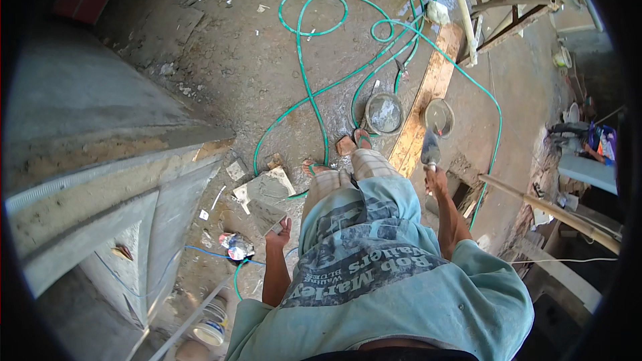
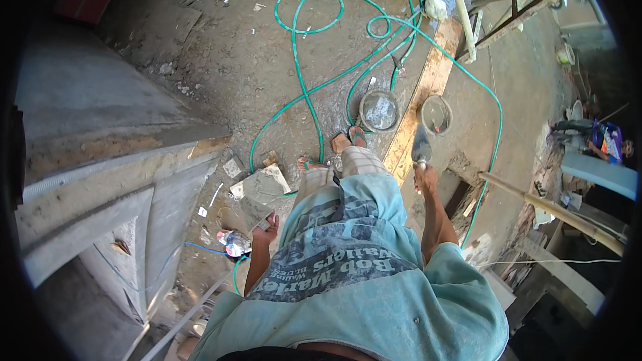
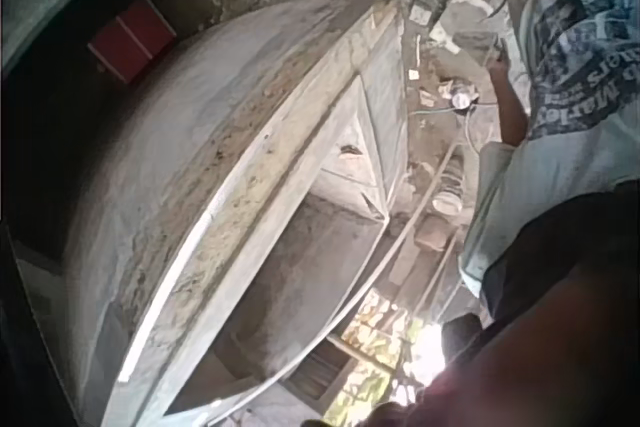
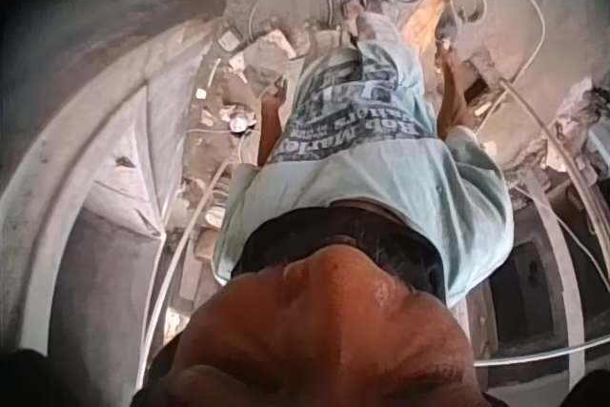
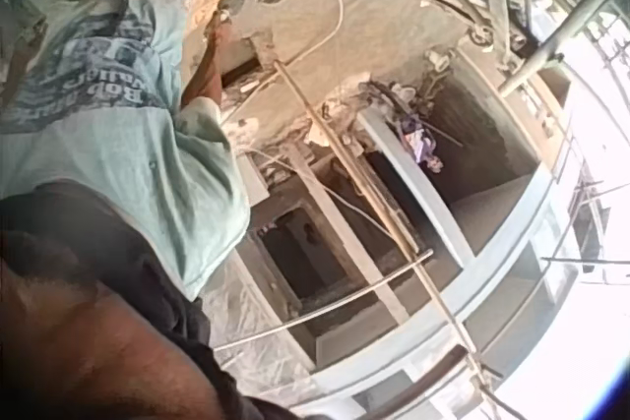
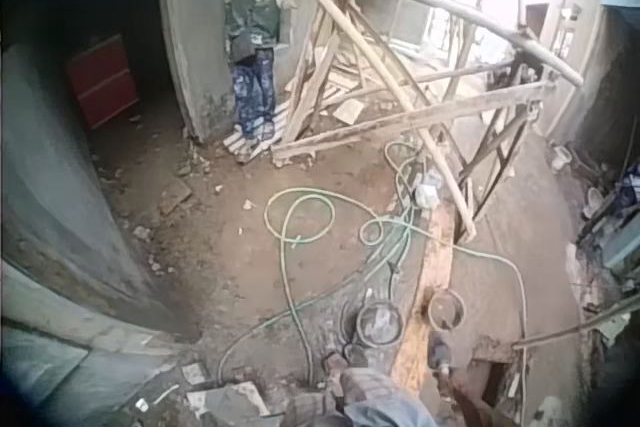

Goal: The person scoops wet cement from a bucket with a hand trowel, transfers it to a hawk, and applies it to a vertical wall. They smooth the surface with the trowel, repeating the process to cover additional areas.

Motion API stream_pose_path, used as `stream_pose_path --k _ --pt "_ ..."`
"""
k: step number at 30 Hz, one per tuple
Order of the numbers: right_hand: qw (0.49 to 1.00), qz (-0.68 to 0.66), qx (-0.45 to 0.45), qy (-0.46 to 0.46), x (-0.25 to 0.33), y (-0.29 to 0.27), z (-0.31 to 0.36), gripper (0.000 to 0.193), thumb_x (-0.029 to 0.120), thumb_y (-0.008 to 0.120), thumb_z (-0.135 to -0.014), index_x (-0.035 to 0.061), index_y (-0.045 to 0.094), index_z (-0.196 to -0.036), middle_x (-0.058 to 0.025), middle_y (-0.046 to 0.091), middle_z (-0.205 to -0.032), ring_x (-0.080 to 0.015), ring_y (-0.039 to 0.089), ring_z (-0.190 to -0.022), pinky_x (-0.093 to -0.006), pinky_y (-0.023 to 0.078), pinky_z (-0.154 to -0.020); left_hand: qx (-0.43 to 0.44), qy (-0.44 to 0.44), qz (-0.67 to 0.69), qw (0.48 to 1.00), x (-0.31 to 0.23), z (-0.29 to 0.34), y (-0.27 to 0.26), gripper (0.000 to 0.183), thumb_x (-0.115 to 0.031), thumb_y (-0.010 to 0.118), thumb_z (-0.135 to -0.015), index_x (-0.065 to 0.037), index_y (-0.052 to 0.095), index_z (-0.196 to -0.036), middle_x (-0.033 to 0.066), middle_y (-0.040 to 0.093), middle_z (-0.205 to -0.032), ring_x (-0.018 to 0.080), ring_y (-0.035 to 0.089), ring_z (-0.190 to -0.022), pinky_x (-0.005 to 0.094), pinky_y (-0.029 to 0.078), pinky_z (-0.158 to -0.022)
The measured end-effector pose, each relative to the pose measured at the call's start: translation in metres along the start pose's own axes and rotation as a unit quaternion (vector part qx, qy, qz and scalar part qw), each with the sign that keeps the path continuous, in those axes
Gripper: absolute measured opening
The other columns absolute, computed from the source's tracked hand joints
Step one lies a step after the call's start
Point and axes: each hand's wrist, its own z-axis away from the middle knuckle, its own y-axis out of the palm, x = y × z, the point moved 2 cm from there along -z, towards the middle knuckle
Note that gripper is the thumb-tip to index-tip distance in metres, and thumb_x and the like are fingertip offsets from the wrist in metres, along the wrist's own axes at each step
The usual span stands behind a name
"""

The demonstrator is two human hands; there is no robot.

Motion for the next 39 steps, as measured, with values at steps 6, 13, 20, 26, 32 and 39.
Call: stream_pose_path --k 6,13,20,26,32,39 --pt "0.98 0.13 0.04 -0.147 0.057 0.056 -0.093 0.038 0.039 0.061 -0.089 0.0012 0.063 -0.095 -0.0071 0.059 -0.062 -0.0183 0.058 -0.049 -0.035 0.046 -0.044 0.13 -0.003 -0.056 0.99 -0.029 0.012 0.001 0.046 -0.051 0.05 -0.094 -0.011 0.066 -0.11 0.0109 0.072 -0.103 0.0237 0.07 -0.087 0.0486 0.046 -0.103" --pt "0.971 0.17 0.091 -0.145 0.051 0.116 -0.259 0.053 0.048 0.054 -0.09 0.0008 0.067 -0.112 -0.023 0.072 -0.087 -0.0386 0.07 -0.091 -0.0435 0.055 -0.083 0.01 0.109 -0.15 0.983 0.016 0.061 0.071 0.045 -0.048 0.055 -0.091 -0.015 0.064 -0.12 0.0122 0.069 -0.116 0.0276 0.066 -0.098 0.0503 0.048 -0.1" --pt "0.975 -0.117 0.04 -0.186 0.054 0.155 -0.302 0.022 0.027 0.071 -0.091 0.0083 0.059 -0.091 0.0034 0.051 -0.058 -0.0069 0.045 -0.045 -0.0265 0.035 -0.039 0.097 0.068 -0.139 0.983 0.087 0.061 0.083 0.049 -0.038 0.06 -0.094 -0.014 0.052 -0.135 0.0119 0.062 -0.128 0.0268 0.057 -0.121 0.0518 0.046 -0.101" --pt "0.97 -0.19 0.077 -0.127 0.061 0.185 -0.288 0.028 0.029 0.072 -0.093 0.0079 0.058 -0.079 0.005 0.05 -0.058 -0.005 0.042 -0.049 -0.0245 0.034 -0.046 0.013 0.123 -0.576 0.808 0.115 0.043 0.064 0.052 -0.024 0.06 -0.094 -0.01 0.041 -0.14 0.0122 0.052 -0.139 0.0229 0.053 -0.121 0.0487 0.048 -0.097" --pt "0.983 -0.064 0.067 -0.161 0.014 0.173 -0.238 0.029 0.031 0.072 -0.091 0.0047 0.061 -0.087 0.0047 0.052 -0.063 -0.0048 0.046 -0.057 -0.0245 0.038 -0.051 0.025 0.084 -0.352 0.932 0.098 0.029 0.037 0.065 -0.006 0.067 -0.089 -0.008 0.033 -0.144 0.0112 0.051 -0.138 0.023 0.053 -0.12 0.0439 0.051 -0.099" --pt "0.976 -0.098 0.063 -0.185 0.018 0.163 -0.143 0.031 0.034 0.075 -0.09 0.0106 0.056 -0.085 0.0064 0.047 -0.058 -0.0031 0.043 -0.046 -0.0227 0.035 -0.042 0.072 0.105 -0.186 0.974 0.029 0.011 -0.028 0.052 -0.021 0.062 -0.094 -0.01 0.043 -0.141 0.0119 0.058 -0.131 0.0271 0.058 -0.116 0.0464 0.054 -0.091"
